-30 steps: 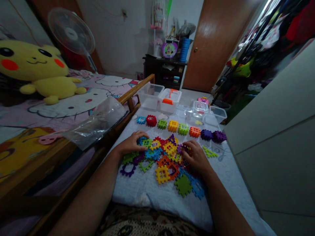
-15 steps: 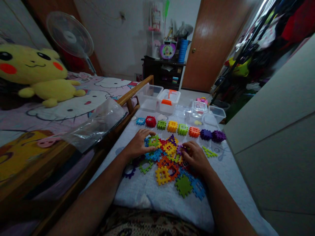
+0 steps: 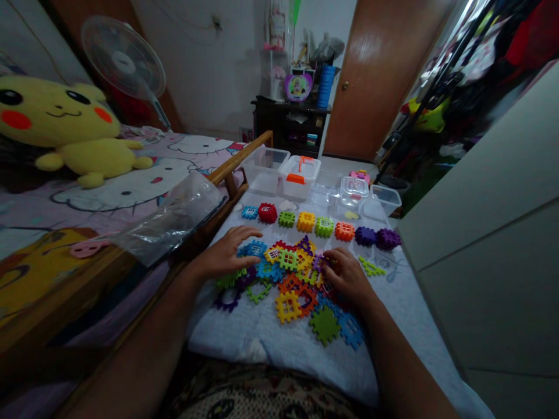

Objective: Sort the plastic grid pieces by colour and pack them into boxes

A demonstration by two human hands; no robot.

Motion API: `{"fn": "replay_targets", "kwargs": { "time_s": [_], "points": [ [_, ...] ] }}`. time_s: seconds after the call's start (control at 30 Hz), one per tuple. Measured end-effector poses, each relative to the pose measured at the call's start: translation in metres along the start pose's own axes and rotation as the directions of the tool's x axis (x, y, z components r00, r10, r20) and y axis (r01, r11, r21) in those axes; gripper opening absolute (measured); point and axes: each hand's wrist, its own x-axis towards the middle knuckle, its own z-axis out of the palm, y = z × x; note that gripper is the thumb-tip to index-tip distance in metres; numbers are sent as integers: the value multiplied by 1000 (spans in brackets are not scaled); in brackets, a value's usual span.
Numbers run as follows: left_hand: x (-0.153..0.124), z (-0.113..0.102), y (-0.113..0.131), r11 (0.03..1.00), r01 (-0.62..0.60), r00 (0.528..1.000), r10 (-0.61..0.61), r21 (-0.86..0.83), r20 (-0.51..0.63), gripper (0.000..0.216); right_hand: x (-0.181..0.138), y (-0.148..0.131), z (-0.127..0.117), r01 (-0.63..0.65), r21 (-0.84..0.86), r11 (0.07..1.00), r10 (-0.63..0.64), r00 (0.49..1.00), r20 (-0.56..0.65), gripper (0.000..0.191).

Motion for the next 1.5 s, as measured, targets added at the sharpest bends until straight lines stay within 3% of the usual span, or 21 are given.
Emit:
{"fn": "replay_targets", "kwargs": {
  "time_s": [0.1, 0.2, 0.47, 0.63, 0.87, 1.07, 1.3, 1.5],
  "points": [
    [-25, -14, -18, 995, 87, 989, -92, 51, 114, 66, 0, -1, 0, 10, -12, 1000, -10, 1000, 12, 21],
    [-43, -7, -27, 983, 169, 973, -178, 72, 147, 73, 0, -1, 1, 15, -12, 1000, -15, 1000, 7, 22],
    [-48, 18, -24, 972, 228, 973, -230, 48, 35, 50, 0, 1, 2, 10, -9, 1000, -11, 1000, -1, 22],
    [-45, 18, -22, 979, 201, 980, -201, 29, -5, 47, -1, -2, 0, 7, -15, 1000, -7, 1000, 8, 20],
    [-38, 7, -7, 961, 254, 962, -263, -108, -77, 44, -2, -1, 1, 1, -7, 1000, -1, 1000, 0, 19],
    [-13, 14, 20, 970, 164, 978, -184, -179, -102, 33, -2, -1, 1, -14, -8, 1000, 14, 1000, 6, 21],
    [18, 32, 29, 989, 44, 999, -43, -142, 9, 31, -2, -1, 1, -26, -2, 1000, 26, 999, 25, 21],
    [10, 29, 17, 999, 34, 991, -38, -29, -132, 35, -2, -2, 1, -24, 3, 1000, 24, 1000, 12, 22]
  ]
}}
